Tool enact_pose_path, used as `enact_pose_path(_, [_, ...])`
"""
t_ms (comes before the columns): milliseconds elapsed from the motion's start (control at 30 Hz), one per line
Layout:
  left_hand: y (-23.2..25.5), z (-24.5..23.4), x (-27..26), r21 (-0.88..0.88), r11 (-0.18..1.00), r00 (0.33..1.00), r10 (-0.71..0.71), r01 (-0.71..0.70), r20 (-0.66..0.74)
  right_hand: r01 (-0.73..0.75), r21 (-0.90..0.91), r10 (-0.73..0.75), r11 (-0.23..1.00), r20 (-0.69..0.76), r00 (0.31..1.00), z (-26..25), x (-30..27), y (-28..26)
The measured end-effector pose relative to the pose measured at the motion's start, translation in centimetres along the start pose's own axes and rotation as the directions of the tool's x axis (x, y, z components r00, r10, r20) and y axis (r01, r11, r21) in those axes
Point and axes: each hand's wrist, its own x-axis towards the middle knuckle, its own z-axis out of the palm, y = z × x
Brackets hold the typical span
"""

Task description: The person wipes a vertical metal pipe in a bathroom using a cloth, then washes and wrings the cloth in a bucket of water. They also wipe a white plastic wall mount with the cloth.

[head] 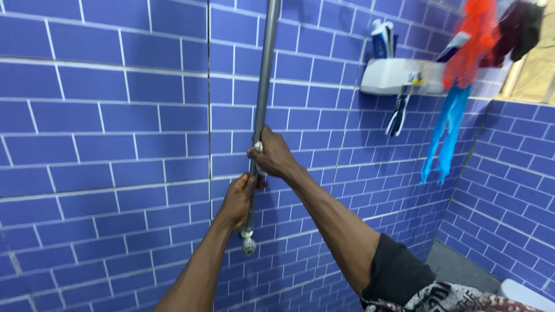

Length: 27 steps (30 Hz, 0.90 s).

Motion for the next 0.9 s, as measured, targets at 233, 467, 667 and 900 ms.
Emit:
enact_pose_path(233, [10.0, -5.1, 4.3, 0.287, 0.957, 0.984, -0.074, 0.025, 0.161, 0.014, -0.009, -0.014, 1.0, 0.01, 1.0, -0.6, -0.3, -0.6])
enact_pose_path(467, [22.4, -2.9, 13.9, 0.093, 0.947, 0.937, 0.283, -0.307, 0.206, -0.078, -0.005, 0.078, 0.997, 0.06, 0.995, -0.8, -0.4, -1.2])
enact_pose_path(667, [27.5, 2.5, 17.2, -0.074, 0.975, 0.901, 0.22, -0.208, 0.375, -0.108, -0.04, 0.111, 0.993, 0.073, 0.991, -0.7, -0.1, -0.9])
enact_pose_path(900, [30.0, 5.0, 19.6, -0.33, 0.944, 0.88, 0.158, -0.001, 0.448, -0.044, 0.048, 0.042, 0.998, 0.043, 0.998, -0.9, -0.6, -0.7])
